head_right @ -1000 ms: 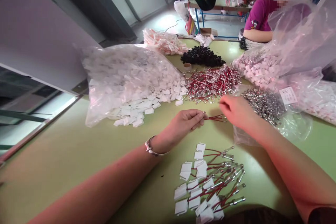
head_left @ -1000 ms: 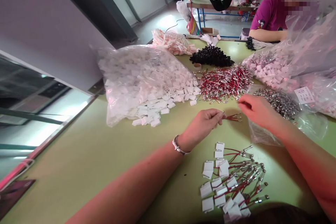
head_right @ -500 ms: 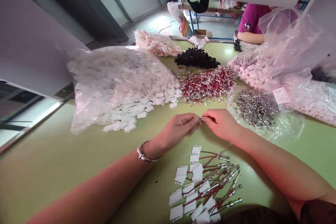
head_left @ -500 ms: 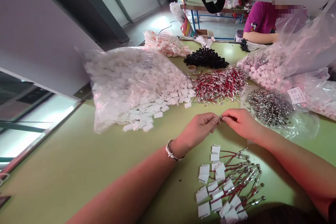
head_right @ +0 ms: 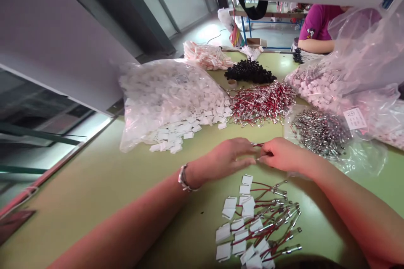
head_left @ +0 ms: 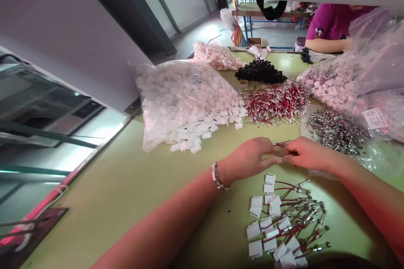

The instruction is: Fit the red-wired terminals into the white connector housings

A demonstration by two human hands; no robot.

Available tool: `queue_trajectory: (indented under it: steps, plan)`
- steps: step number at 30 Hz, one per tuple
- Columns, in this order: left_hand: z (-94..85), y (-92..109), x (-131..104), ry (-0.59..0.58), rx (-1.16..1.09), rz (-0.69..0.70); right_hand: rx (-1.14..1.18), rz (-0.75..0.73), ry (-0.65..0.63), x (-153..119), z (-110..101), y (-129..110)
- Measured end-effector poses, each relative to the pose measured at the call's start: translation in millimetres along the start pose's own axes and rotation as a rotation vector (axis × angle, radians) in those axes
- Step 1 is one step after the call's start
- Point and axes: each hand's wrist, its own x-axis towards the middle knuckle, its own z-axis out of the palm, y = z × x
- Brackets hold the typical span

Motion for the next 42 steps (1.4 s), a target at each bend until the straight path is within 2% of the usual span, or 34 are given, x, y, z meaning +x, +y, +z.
queue_trajectory:
  steps: [2, 3, 4, 6, 8, 11, 12, 14, 17, 20, 26, 29, 32, 34, 36, 38, 42]
  plan:
    - [-12.4, -15, -1, 0.138, 0.054, -0.220, -0.048, -0.033, -0.110, -4, -2, -4]
    - [-16.9, -25, -2, 0.222, 0.139, -0.347, -0.081, -0.058, -0.162, -6, -3, -6]
    - [-19.9, -36, -3, 0.257, 0.225, -0.432, -0.110, -0.076, -0.205, -8, -6, -8]
    - [-21.2, -53, -4, 0.198, 0.351, -0.532, -0.138, -0.049, -0.213, -12, -16, -7]
    - [-18.3, -63, -5, 0.134, 0.410, -0.571, -0.189, 0.068, -0.061, -14, -29, 2]
    - [-13.6, -64, -4, 0.111, 0.406, -0.565, -0.336, 0.277, 0.314, -10, -47, 27]
    - [-12.8, -62, -4, 0.124, 0.396, -0.563, -0.370, 0.329, 0.399, -7, -50, 36]
    - [-12.5, -60, -5, 0.154, 0.372, -0.561, -0.424, 0.401, 0.467, 1, -49, 53]
    - [-12.6, -58, -6, 0.177, 0.315, -0.529, -0.557, 0.422, 0.467, 12, -38, 66]
    - [-11.4, -59, -7, 0.186, 0.268, -0.516, -0.633, 0.390, 0.470, 15, -31, 66]
    - [-15.3, -64, -9, 0.158, 0.228, -0.550, -0.543, 0.355, 0.534, 10, -37, 59]
    - [-16.8, -50, -5, 0.227, 0.273, -0.541, -0.486, 0.288, 0.543, 10, -36, 54]
    - [-6.8, -26, 8, 0.332, 0.191, -0.352, -0.408, 0.224, 0.557, 11, -33, 46]
    - [6.2, -11, 17, 0.261, 0.091, -0.157, -0.372, 0.207, 0.565, 12, -31, 39]
    - [19.0, -2, 24, 0.122, 0.089, -0.052, -0.368, 0.197, 0.566, 12, -29, 34]
    - [26.4, 0, 26, 0.014, 0.168, -0.071, -0.376, 0.175, 0.558, 12, -28, 30]
    - [19.2, -8, 16, -0.031, 0.280, -0.163, -0.374, 0.152, 0.547, 8, -27, 30]
